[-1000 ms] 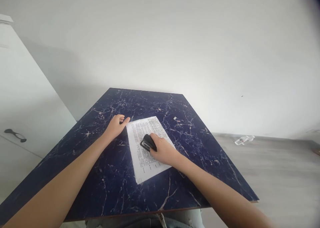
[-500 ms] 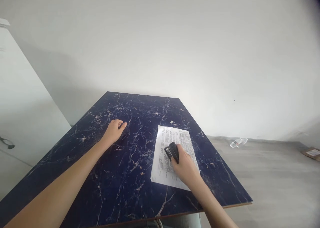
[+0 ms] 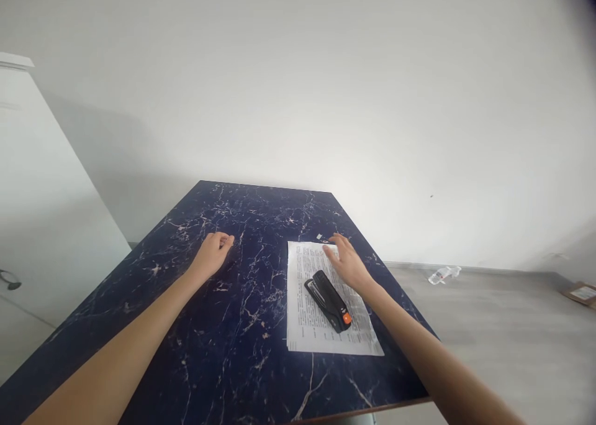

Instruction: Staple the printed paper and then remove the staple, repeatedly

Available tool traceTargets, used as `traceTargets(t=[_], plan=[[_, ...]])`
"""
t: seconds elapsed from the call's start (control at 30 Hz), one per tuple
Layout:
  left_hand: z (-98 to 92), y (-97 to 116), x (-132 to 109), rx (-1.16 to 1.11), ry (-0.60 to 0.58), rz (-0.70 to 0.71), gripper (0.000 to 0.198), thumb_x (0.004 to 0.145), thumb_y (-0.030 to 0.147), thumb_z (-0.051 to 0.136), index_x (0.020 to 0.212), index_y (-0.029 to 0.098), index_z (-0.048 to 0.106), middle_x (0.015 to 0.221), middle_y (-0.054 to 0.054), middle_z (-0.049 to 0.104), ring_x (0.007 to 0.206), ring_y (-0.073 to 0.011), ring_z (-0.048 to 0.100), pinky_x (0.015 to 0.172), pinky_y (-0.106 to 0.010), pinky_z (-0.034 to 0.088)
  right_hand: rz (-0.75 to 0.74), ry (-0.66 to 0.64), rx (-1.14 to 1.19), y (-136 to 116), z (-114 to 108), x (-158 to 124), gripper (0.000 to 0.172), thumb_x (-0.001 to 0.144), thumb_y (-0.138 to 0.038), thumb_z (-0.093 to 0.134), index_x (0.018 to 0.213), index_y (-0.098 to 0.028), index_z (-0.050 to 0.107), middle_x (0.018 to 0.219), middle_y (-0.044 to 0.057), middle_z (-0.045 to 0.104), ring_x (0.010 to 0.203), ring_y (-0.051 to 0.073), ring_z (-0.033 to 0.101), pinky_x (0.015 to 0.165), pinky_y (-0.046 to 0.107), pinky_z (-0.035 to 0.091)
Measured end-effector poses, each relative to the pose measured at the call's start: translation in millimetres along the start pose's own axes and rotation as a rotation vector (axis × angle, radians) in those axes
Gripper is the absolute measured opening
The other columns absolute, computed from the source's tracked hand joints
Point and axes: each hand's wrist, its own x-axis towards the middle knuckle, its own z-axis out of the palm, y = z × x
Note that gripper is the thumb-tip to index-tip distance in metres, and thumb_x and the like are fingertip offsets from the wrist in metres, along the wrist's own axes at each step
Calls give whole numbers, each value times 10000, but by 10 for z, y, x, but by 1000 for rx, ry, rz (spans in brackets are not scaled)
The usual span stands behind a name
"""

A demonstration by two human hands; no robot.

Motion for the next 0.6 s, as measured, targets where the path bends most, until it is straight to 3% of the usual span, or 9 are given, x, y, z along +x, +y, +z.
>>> traceTargets(t=[0.07,0.13,0.3,0.43,0.6], plan=[[-5,-22,11,1,5,-4,540,985,577,400,1109,129,674,1150,-177,648,1049,-292,670,978,-408,504,10,-166,-140,57,222,269,889,980,-738,313,1575,-79,361,1701,209,213,1599,338,125,1274,520,156],[-10,-47,25,7,5,2,538,989,576,391,1100,136,678,1138,-171,654,1065,-297,666,980,-411,501,39,-274,-250,55,462,456,992,966,-770,276,1633,-39,213,1726,203,85,1610,333,18,1286,513,60],[11,-56,43,3,22,4,515,995,564,388,1068,143,676,1115,-169,670,1072,-306,660,973,-419,500,21,-303,-321,-188,884,638,1027,968,-776,165,1647,-8,103,1727,186,7,1611,312,-14,1287,483,-12],[7,53,-5,105,123,-43,449,1018,478,369,976,151,675,1032,-175,679,1066,-336,633,986,-467,475,-6,-315,-278,-603,1115,740,1054,966,-775,184,1633,38,106,1715,225,-14,1608,340,-24,1278,511,-27],[-160,202,-118,301,330,-116,368,1022,373,367,1029,182,681,1135,-190,640,1119,-387,591,927,-515,469,-97,-327,-181,-1373,1549,918,1039,975,-738,225,1619,71,122,1704,261,-6,1603,370,-24,1272,535,-32]])
